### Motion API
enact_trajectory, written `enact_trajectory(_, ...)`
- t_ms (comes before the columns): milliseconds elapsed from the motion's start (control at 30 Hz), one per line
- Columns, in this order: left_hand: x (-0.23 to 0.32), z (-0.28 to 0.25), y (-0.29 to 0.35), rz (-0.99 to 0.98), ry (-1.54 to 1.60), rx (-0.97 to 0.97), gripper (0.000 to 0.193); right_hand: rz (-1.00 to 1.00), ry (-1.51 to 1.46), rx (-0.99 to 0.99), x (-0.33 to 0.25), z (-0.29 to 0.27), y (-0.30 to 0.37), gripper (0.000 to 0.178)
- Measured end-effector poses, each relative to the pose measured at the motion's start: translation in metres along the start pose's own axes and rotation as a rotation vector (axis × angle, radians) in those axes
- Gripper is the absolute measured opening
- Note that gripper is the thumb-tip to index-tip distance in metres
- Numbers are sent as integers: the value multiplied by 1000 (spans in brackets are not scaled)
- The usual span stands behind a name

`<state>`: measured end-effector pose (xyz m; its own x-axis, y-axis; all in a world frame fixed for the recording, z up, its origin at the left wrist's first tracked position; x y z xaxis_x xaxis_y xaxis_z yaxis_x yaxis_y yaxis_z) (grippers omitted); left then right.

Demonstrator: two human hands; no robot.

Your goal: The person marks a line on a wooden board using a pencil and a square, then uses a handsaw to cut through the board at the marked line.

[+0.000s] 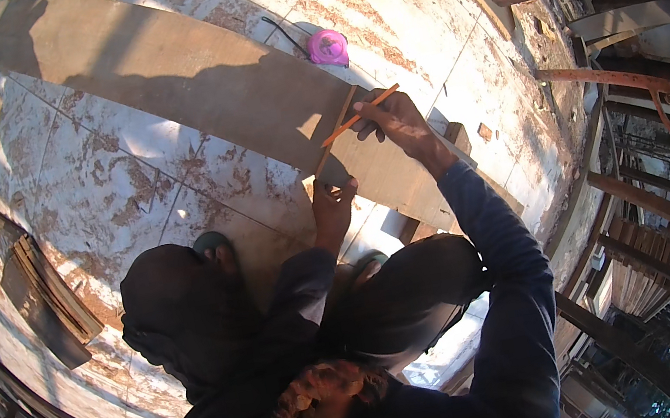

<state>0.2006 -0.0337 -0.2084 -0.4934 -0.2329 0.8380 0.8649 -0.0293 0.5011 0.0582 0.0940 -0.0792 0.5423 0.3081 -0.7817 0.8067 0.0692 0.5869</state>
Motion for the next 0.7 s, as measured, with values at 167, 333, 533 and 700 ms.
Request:
enact_trajectory(167,13,-3,8,-107,-37,24,54,-18,220,-87,-1,42,-15,26)
enact_trajectory(333,15,-3,8,-155,-128,25,60,-141,510,-262,-2,76,-31,19)
enact_trajectory(533,14,-4,8,-124,-180,35,61,-192,463,-249,-6,72,-44,17)
enact_trajectory(700,17,-2,7,-93,-105,45,58,-321,827,72,-52,-2,-77,22)
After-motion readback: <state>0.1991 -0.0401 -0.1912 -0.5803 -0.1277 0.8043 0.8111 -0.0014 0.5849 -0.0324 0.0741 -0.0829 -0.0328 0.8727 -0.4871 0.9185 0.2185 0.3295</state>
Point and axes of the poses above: each hand's wrist, its own y-axis away from the middle knuckle, its own z-axis out of the palm, x = y × z, the point moved 10 cm from there along -y, towards the middle knuckle, and after that the axes turned 2 degrees about -x, right-handed, at the moved point
